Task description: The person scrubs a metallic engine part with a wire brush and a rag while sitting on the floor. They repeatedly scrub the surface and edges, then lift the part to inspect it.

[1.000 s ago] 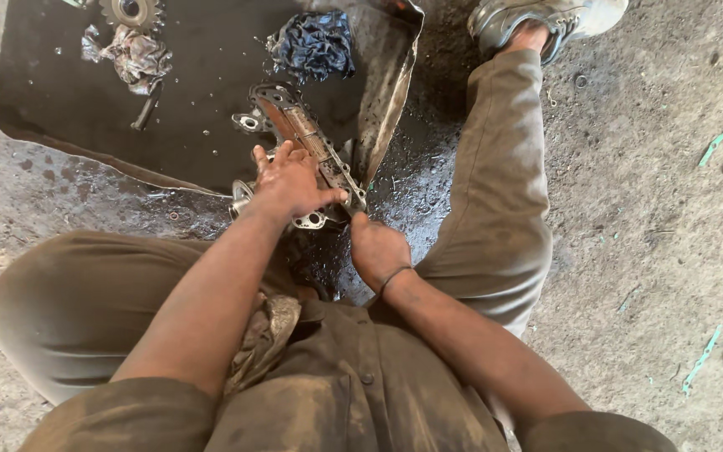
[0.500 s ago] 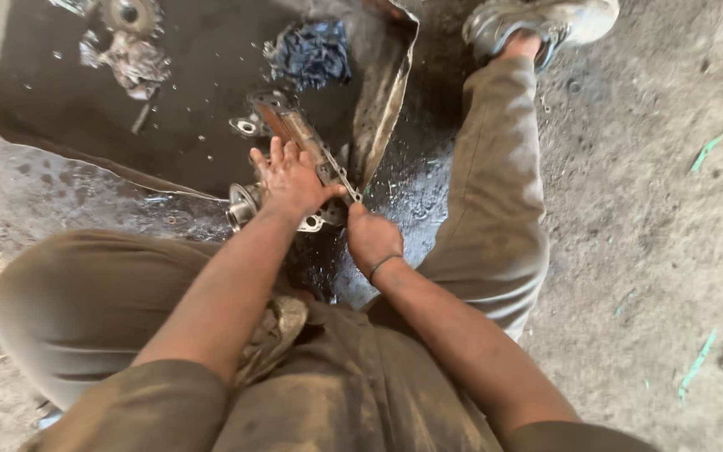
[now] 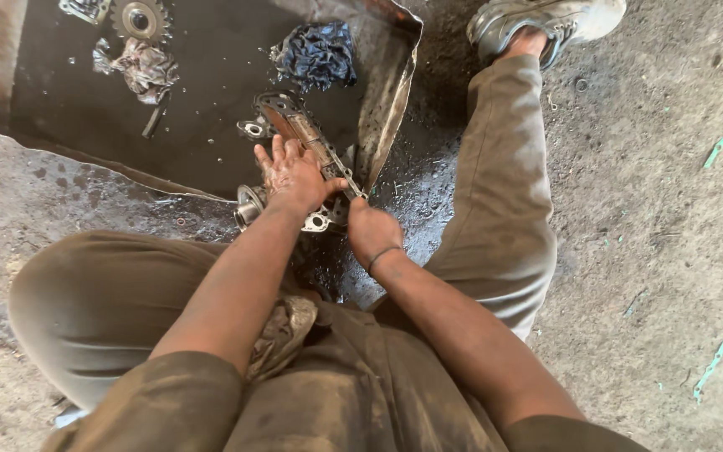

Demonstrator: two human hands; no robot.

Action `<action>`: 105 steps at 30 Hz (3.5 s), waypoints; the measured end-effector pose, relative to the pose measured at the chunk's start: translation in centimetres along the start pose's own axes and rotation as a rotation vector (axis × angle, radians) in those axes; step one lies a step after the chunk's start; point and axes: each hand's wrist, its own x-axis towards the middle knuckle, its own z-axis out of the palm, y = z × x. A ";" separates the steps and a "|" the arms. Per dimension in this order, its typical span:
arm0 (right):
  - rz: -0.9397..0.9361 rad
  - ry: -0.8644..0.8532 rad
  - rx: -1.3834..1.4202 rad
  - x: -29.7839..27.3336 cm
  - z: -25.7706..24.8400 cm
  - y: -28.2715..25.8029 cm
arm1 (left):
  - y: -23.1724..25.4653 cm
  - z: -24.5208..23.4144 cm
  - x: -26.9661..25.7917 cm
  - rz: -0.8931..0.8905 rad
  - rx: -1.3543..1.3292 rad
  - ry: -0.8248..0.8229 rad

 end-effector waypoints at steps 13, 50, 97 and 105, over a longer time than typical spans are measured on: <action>0.004 -0.054 0.004 0.2 1.2 0.9 | 0.3 0.3 -0.2 -0.014 -0.012 -0.012; -0.133 -0.028 -0.001 -3.3 -1.5 0.0 | -2.4 -1.7 -0.1 0.068 -0.151 -0.153; -0.062 -0.167 0.005 -3.5 -2.0 -0.3 | -3.4 0.3 0.4 0.106 -0.123 -0.132; -0.070 -0.125 -0.005 -1.9 -2.5 -0.2 | -2.2 -0.2 0.3 0.011 -0.119 -0.116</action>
